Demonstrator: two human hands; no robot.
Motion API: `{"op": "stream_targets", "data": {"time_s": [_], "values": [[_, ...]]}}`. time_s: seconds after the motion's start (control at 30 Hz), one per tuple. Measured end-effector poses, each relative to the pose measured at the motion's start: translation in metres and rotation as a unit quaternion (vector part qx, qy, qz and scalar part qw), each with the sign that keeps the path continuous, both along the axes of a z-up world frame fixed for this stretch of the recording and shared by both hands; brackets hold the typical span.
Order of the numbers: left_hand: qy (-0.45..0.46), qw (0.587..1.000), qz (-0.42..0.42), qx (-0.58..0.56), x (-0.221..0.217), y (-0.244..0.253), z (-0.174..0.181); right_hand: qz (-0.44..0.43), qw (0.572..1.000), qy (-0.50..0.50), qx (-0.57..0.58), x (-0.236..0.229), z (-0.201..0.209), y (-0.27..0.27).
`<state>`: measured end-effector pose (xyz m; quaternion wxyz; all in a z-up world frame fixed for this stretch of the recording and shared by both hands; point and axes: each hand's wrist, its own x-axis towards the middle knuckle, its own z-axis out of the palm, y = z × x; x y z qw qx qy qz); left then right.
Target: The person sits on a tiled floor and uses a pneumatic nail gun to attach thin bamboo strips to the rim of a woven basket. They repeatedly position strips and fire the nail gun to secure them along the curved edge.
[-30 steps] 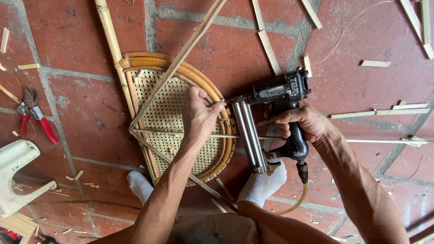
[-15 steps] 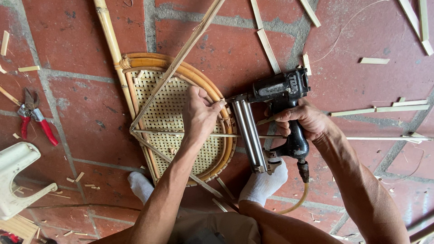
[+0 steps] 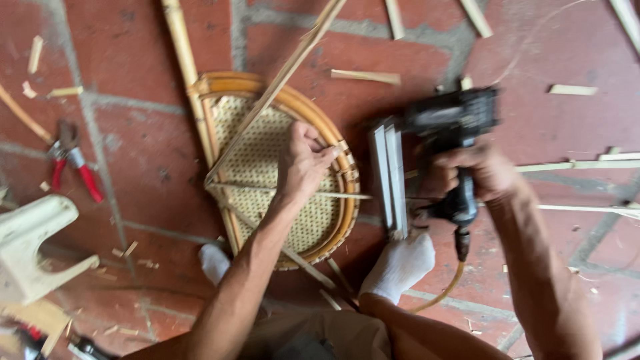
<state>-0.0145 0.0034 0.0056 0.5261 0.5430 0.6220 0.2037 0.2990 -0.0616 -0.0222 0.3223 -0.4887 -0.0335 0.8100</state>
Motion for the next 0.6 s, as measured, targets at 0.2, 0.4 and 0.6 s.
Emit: {"op": "stream_targets", "data": {"time_s": [0.2, 0.4, 0.6], "values": [[0.121, 0.986, -0.075, -0.082, -0.106, -0.012, 0.033, -0.151, 0.981, 0.105, 0.056, 0.050, -0.014, -0.021], [0.263, 0.883, -0.354, 0.158, -0.176, -0.085, 0.043, -0.104, 0.986, -0.107, 0.081, 0.050, -0.001, -0.032], [0.242, 0.854, -0.404, 0.222, -0.168, -0.102, 0.021, -0.054, 0.952, -0.273, 0.123, 0.068, 0.010, -0.059]]}}
